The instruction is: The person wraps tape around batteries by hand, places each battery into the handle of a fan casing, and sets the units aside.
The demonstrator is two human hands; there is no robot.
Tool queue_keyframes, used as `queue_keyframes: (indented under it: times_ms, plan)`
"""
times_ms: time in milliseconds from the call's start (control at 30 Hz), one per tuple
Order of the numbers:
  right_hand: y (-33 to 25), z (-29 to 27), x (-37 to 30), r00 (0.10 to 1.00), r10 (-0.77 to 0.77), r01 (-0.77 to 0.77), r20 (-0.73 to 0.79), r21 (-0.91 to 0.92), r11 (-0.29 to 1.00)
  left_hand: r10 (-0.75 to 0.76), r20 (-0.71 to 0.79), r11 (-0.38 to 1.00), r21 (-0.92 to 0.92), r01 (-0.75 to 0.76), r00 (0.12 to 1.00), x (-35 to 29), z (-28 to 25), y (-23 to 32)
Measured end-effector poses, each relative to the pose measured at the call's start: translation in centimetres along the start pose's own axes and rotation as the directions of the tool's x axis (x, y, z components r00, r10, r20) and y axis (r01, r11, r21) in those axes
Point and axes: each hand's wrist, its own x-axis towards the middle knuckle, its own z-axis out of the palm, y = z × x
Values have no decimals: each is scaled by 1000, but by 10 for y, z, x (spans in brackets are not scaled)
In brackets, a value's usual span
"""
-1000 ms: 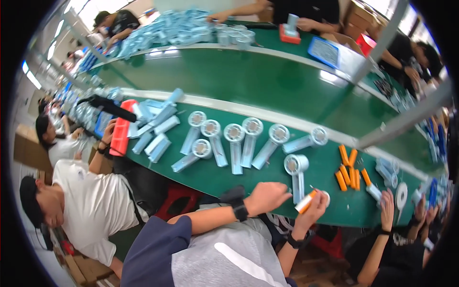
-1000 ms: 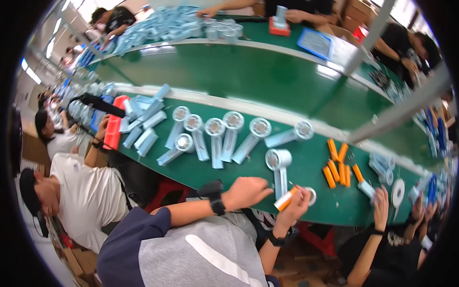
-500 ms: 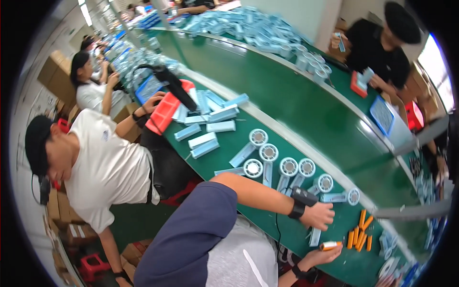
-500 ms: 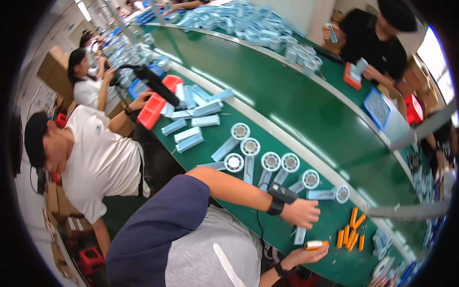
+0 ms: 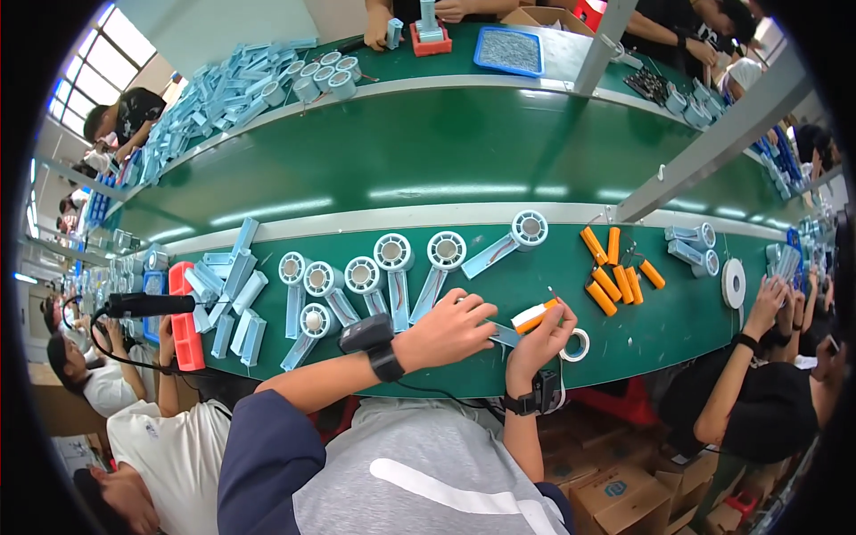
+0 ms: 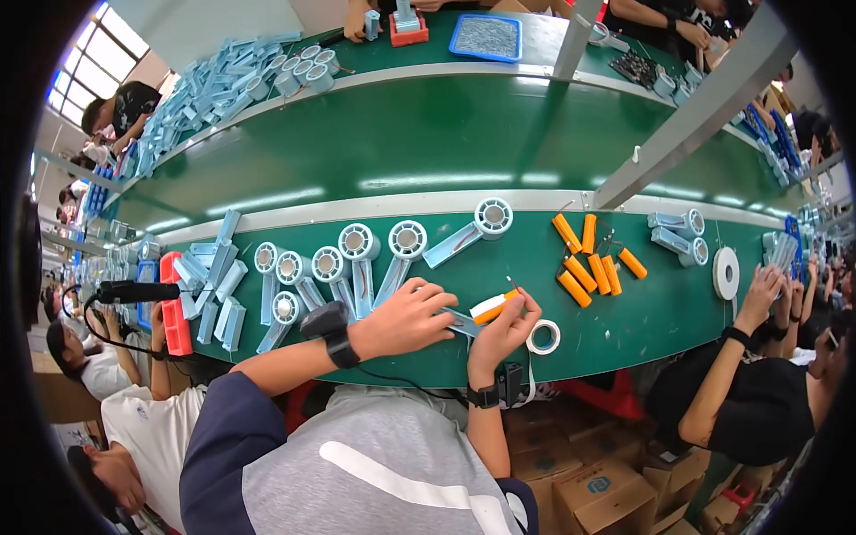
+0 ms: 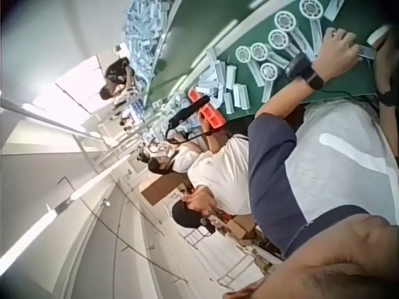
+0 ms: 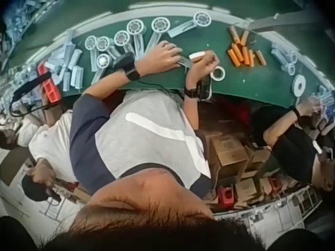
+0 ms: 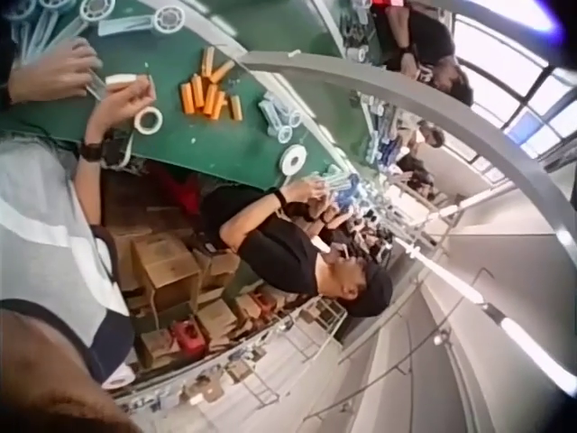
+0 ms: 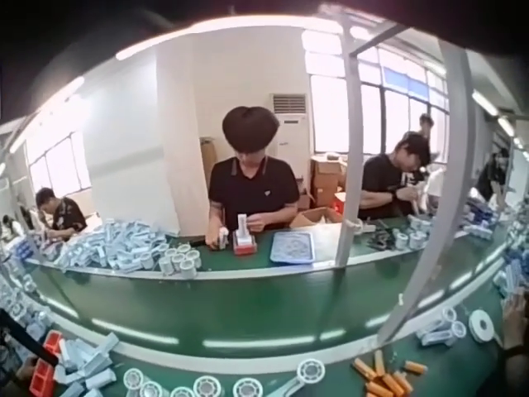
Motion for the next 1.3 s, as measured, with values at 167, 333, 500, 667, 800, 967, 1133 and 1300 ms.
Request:
queue_keyframes:
  times_ms: [167, 333, 500, 667, 800, 967, 1133, 1300]
  plan:
    - [8, 1, -3, 996, -67, 70, 55, -66, 995, 44, -87, 927, 375, -8, 995, -9, 2, 8]
    - [15, 0, -11, 969, -213, 234, 129, -182, 955, -159, 34, 849, 515, 119, 987, -2, 3, 29]
    - [17, -10, -7, 975, -165, 185, 150, -136, 973, -200, 26, 976, -78, 202, 979, -6, 1, -2]
    - [17, -40, -6, 917, -221, 241, 331, -19, 970, -261, -246, 896, -421, 140, 933, -19, 9, -12]
    - [18, -52, 1, 814, -386, 456, 435, -67, 887, -254, -354, 925, -360, 120, 900, -22, 13, -11]
    - [8, -47, 15, 387, -481, 812, 787, -44, 582, -225, -381, 939, -331, 95, 897, -22, 22, -9]
    - [-27, -33, 15, 201, -289, 959, 936, -127, 254, -241, -405, 930, -357, 91, 882, -19, 25, -7]
    - [-47, -8, 19, 136, -46, 983, 990, -129, 127, -336, -398, 863, -492, 111, 853, -16, 24, -10]
